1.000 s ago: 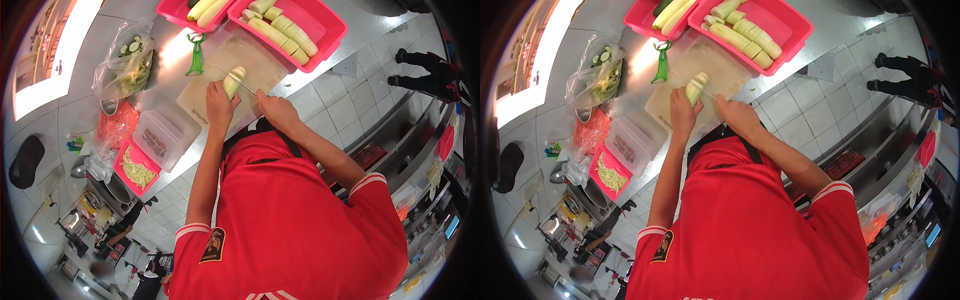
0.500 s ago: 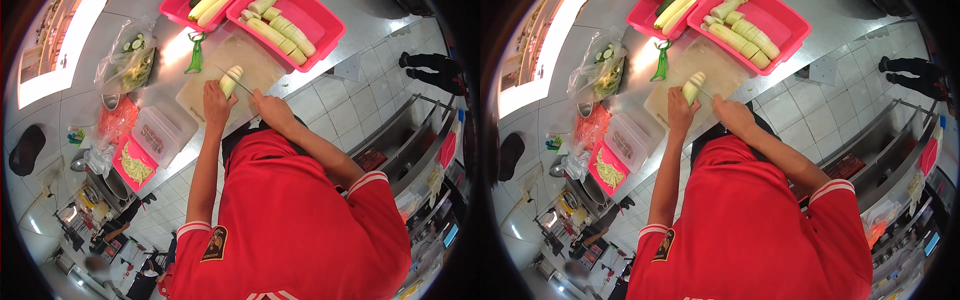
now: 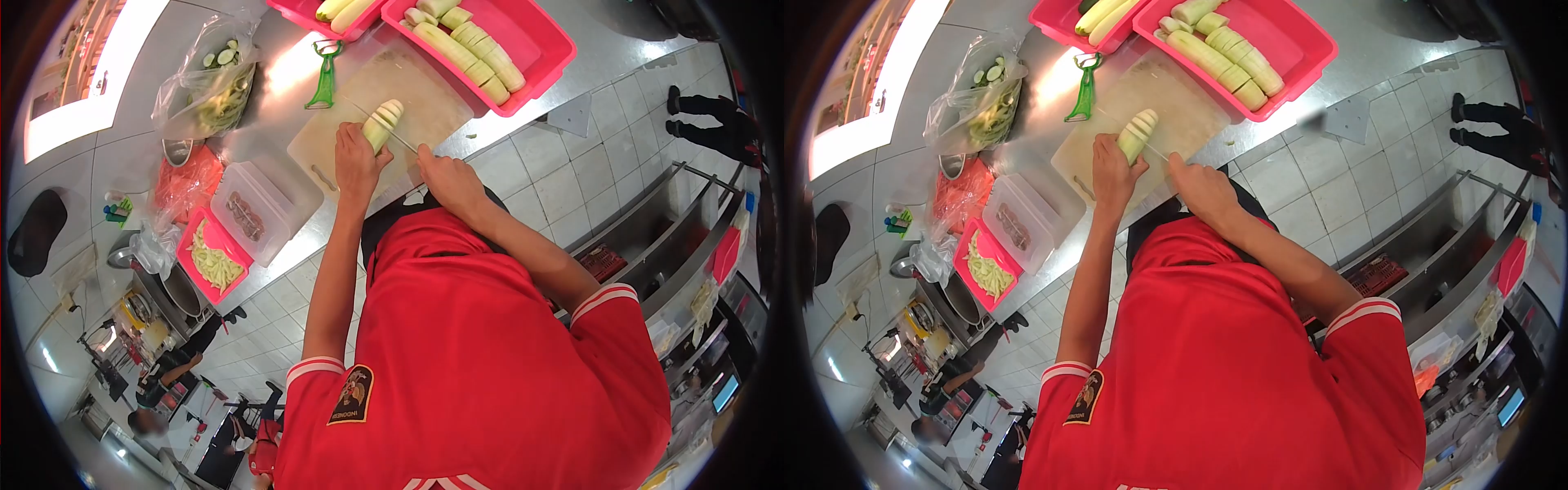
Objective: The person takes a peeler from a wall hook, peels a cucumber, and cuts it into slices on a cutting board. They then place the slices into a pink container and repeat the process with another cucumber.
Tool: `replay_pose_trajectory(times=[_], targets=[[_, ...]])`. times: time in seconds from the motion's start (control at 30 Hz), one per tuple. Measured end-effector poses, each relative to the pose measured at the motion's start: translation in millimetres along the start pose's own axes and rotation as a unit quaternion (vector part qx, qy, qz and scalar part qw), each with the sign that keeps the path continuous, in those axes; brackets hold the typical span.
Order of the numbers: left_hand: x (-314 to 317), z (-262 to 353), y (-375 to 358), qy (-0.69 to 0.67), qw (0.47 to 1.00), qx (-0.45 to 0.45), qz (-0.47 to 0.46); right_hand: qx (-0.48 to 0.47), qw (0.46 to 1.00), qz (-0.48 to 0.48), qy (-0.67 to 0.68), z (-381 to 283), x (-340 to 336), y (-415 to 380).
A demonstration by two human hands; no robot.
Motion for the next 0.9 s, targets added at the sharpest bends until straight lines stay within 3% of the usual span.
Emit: replay_pose_trajectory(times=[0.4,0.57,0.9], targets=[[-14,1,-9,-0.039,0.999,0.025,0.021,-0.003,1.000,-0.016,-0.022,16,18,9],[-7,1,-18,0.066,0.998,0.010,-0.004,-0.003,1.000,-0.014,0.012,9,0,4],[-5,2,-16,0.069,0.997,0.027,0.003,-0.019,1.000,-0.007,0.011,-6,-10,-4]])
Point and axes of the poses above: each hand's wrist, its own y-axis towards the middle knuckle, its own x-axis out of the palm, z = x × y, the point moved 8 cm from there along y, towards the middle knuckle, and after that the axes turned 1 degree about z, right-handed, at the moved point
